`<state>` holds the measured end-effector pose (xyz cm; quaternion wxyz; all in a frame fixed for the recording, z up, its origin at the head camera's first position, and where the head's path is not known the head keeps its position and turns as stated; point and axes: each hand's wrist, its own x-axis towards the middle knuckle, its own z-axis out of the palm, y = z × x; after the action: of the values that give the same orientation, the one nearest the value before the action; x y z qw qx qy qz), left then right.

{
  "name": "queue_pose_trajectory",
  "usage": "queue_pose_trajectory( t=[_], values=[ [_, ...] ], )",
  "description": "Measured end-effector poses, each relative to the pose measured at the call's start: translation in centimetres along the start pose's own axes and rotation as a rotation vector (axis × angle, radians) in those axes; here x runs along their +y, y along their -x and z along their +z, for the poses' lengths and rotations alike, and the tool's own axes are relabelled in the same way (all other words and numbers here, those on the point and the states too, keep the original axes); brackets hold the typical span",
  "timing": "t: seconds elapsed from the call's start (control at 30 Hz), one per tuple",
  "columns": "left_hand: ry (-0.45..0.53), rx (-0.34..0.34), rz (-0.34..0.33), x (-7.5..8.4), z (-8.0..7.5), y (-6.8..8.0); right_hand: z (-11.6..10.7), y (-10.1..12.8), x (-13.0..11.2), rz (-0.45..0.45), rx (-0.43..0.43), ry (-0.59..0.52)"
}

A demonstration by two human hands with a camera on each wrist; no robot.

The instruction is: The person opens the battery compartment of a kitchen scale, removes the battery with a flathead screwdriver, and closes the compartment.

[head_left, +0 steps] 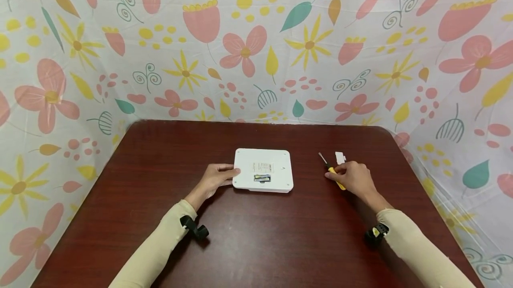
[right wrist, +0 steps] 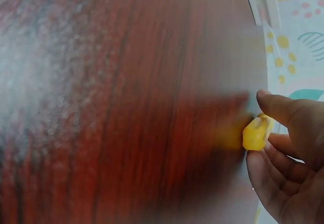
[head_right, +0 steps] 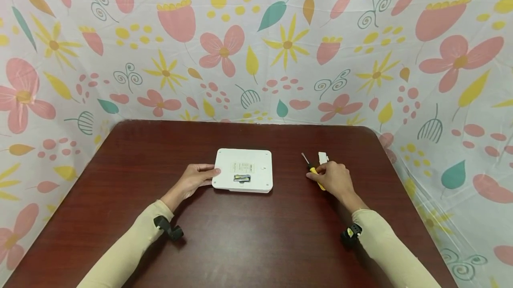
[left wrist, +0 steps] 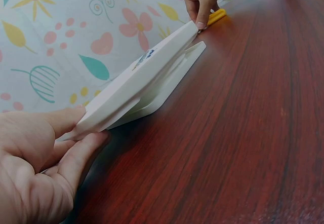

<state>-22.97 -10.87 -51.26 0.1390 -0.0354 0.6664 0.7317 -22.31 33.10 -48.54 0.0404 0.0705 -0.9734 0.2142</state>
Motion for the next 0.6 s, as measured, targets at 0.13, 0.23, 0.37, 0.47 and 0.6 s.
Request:
queue_pose_trajectory(
  t=[0.13,0.23,0.37,0.47,0.6],
  values=[
    [-0.004,-0.006,-0.001,0.0,0.0,0.0,-0.5,0.1,0.0,0.003,0.000,0.016],
    [-0.009,-0.010,-0.001,0.1,0.1,0.0,-1.2,-0.1,-0.1,-0.034,0.051,0.036],
    [-0.014,-0.009,-0.006,0.1,0.1,0.0,-2.3,-0.9,-1.0,-0.173,0.138,0.036],
    [-0.010,-0.002,-0.013,0.1,0.1,0.0,-2.7,-1.9,-2.6,-0.298,0.129,0.010],
    [0.000,0.003,-0.017,0.1,0.0,0.0,-2.4,-3.0,-5.6,-0.438,0.031,-0.046]
  ],
)
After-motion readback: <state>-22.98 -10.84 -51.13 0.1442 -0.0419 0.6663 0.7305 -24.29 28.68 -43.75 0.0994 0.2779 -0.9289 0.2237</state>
